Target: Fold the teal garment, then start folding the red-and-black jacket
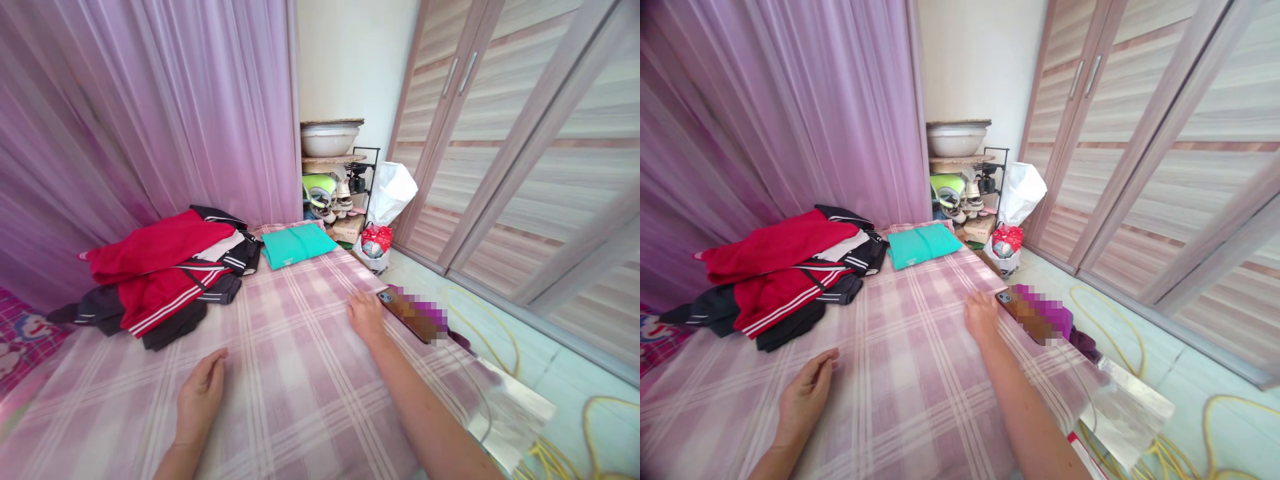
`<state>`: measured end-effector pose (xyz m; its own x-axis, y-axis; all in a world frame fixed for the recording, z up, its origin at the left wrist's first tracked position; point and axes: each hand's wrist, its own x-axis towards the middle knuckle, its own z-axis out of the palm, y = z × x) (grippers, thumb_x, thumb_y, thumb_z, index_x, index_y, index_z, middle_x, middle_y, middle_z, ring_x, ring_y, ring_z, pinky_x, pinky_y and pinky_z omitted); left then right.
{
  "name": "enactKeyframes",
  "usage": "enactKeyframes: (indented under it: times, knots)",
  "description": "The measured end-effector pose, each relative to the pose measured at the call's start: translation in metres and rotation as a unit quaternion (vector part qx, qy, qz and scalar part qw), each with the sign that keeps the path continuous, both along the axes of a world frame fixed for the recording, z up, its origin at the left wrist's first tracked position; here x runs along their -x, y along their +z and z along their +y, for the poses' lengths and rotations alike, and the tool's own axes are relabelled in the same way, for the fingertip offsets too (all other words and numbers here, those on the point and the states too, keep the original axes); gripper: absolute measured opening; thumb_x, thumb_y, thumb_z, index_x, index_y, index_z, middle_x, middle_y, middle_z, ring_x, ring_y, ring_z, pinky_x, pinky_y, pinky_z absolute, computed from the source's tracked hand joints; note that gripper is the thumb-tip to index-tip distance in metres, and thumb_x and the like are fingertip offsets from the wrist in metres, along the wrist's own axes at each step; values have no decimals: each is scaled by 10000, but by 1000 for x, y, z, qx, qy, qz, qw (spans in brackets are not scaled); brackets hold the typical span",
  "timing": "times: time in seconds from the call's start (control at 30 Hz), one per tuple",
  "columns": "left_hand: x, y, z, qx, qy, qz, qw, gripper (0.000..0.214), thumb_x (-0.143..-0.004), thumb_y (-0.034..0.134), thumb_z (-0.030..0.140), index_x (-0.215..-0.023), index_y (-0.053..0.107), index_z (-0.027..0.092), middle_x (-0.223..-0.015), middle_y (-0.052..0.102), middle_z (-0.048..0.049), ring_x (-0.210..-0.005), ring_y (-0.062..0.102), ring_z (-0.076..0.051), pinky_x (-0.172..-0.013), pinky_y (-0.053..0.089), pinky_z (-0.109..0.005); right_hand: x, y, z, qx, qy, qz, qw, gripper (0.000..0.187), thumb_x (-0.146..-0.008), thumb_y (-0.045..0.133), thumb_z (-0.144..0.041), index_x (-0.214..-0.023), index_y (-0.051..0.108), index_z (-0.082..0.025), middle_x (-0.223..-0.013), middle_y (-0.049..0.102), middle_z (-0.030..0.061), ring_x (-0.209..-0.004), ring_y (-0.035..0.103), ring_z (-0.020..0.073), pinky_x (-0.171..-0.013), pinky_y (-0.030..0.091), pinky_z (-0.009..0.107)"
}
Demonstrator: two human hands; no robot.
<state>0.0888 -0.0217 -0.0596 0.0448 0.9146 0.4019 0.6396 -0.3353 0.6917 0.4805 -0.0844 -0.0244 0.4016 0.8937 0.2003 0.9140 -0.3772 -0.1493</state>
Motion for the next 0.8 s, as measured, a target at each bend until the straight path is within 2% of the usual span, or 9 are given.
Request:
enactKeyframes:
  times: [0.1, 0.17, 0.3, 0.57, 0.7, 0.8]
  knots:
    - [2, 0, -3, 11, 4, 3, 1000, 414, -812, 455, 505, -992, 717, 239, -1020, 774, -67, -946, 731, -257, -919, 570, -420, -35, -3, -22, 6, -178, -34, 983, 465, -949, 455, -318, -1376, 583, -187, -1492, 473, 185, -1379, 376, 363, -1091, 252, 602]
    - [0, 2, -4, 15, 6, 13, 1000, 420, -810, 447, 499, -996, 720, 238, -1026, 775, -68, -953, 730, -260, -918, 567, -421, -48, -7, -31, 20, -219, -30, 975, 501, -958, 451, -399, -1403, 555, -192, -1489, 462, 201, -1361, 380, 383, -1042, 282, 630]
    - [-3, 5, -3, 13, 11, 33, 999, 409, -807, 447, 480, -993, 727, 247, -1018, 779, -61, -936, 732, -255, -875, 578, -393, -51, -12, -35, 24, -212, -45, 976, 503, -954, 450, -433, -1391, 562, -210, -1440, 499, 191, -1278, 443, 367, -984, 342, 583]
    - [-3, 5, -2, 17, 11, 37, 999, 416, -802, 445, 481, -999, 726, 245, -1013, 779, -64, -926, 732, -253, -882, 571, -388, -36, -3, -40, 35, -177, -44, 983, 478, -953, 431, -369, -1390, 568, -234, -1385, 546, 174, -1244, 467, 361, -932, 388, 534]
    - [-3, 5, -2, 27, 10, 35, 999, 407, -813, 442, 466, -1009, 723, 246, -994, 780, -63, -899, 735, -246, -882, 570, -392, -22, -4, -44, 30, -124, -54, 990, 450, -947, 454, -329, -1373, 580, -258, -1390, 547, 160, -1216, 495, 334, -915, 404, 487]
    - [-4, 5, -2, 38, 12, 30, 999, 414, -818, 436, 458, -1022, 718, 236, -1017, 776, -74, -902, 734, -250, -902, 563, -411, -27, -3, -48, 55, -92, -41, 993, 448, -952, 467, -371, -1380, 562, -280, -1394, 547, 140, -1235, 497, 313, -932, 407, 474]
